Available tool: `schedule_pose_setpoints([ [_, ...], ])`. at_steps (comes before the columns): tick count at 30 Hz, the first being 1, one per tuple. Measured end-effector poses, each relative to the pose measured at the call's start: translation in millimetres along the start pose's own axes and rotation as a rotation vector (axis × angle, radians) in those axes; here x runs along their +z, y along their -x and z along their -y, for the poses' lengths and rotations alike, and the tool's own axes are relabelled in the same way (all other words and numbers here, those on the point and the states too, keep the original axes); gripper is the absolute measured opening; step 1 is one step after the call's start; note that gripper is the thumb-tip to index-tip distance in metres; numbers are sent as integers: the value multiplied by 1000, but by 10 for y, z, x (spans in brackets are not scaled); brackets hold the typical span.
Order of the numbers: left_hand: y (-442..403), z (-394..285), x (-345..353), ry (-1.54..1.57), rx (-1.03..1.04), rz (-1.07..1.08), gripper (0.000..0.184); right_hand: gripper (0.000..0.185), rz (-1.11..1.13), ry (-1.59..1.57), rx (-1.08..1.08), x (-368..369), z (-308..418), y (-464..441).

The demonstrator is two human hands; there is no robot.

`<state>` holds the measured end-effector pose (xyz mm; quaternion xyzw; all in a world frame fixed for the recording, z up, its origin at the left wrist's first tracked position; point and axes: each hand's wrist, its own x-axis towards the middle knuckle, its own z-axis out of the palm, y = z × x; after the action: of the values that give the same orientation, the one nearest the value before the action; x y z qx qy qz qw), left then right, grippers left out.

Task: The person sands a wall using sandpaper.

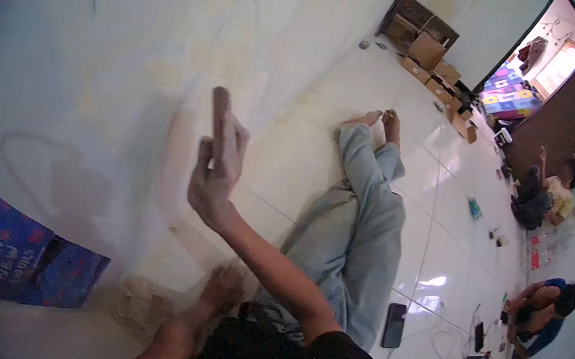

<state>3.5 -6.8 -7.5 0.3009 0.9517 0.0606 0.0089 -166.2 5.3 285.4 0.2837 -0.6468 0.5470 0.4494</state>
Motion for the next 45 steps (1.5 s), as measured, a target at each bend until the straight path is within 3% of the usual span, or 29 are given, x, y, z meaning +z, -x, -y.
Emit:
schedule_pose_setpoints([
  [1, -42, 2, 58, 265, -155, 46, 49, 69, -31, -15, -42, 197, 42, 29],
  [2, -55, -19, 97, 409, -173, -5, 49, 71, 13, 39, -8, 351, 162, 86],
  [4, -49, -45, -1, 480, -135, -76, 50, 70, 305, -307, 192, 806, 168, 618],
  [5, -27, -51, -14, 484, -129, -79, 50, 69, 323, 47, -215, 668, 322, 536],
  [9, -4, -42, -132, 488, -105, -89, 50, 64, 364, -50, -132, 732, 313, 303],
  [11, 2, -26, -101, 477, -104, -94, 51, 70, 173, -59, 22, 712, 385, 73],
  [12, -18, -24, -62, 468, -99, -99, 51, 70, 184, -64, 29, 670, 405, 189],
  [14, -21, -6, -22, 452, -96, -104, 51, 71, 477, -40, -141, 580, 475, 401],
  [15, -8, -15, -7, 448, -101, -104, 51, 75, 522, -79, -200, 521, 465, 447],
  [19, 7, 1, -55, 485, -118, -110, 52, 80, 508, -43, -199, 518, 509, 182],
  [21, -3, -6, -90, 512, -124, -112, 52, 81, 518, -2, -76, 557, 593, 121],
  [25, -25, -17, -72, 524, -128, -112, 53, 78, 641, -6, -50, 560, 565, 770],
  [29, -26, 28, -103, 553, -131, -124, 53, 77, 580, 28, -68, 604, 565, 206],
  [31, -5, 17, -168, 573, -142, -122, 54, 78, 360, -30, 51, 654, 673, -239],
  [35, -11, 1, -200, 637, -174, -106, 54, 77, 453, -68, 89, 634, 712, 203],
  [37, 1, 40, 49, 483, -98, -195, 57, 74, 644, -65, 22, 596, 619, 566],
  [38, 12, 37, 139, 334, -15, -280, 60, 72, 592, -31, 62, 622, 592, 487],
  [39, -14, 32, 20, 329, -71, -283, 60, 71, 553, -10, 106, 644, 567, 283],
  [40, -73, 53, -86, 552, -147, -260, 59, 67, 351, -234, 223, 674, 551, 100],
  [41, -6, 42, -166, 773, -232, -244, 57, 63, 307, -275, 289, 720, 454, -90],
  [42, 77, -7, 5, 603, -165, -190, 55, 62, 214, -217, 216, 585, 745, -311],
  [43, 17, 66, 241, 421, -81, -139, 54, 67, 313, -301, 183, 641, 594, -132],
  [44, -24, 91, 445, 405, -127, -142, 54, 67, 324, -348, 185, 634, 566, 122],
  [45, -32, 58, 627, 366, -133, -164, 53, 69, 534, -195, 140, 541, 597, 437],
])
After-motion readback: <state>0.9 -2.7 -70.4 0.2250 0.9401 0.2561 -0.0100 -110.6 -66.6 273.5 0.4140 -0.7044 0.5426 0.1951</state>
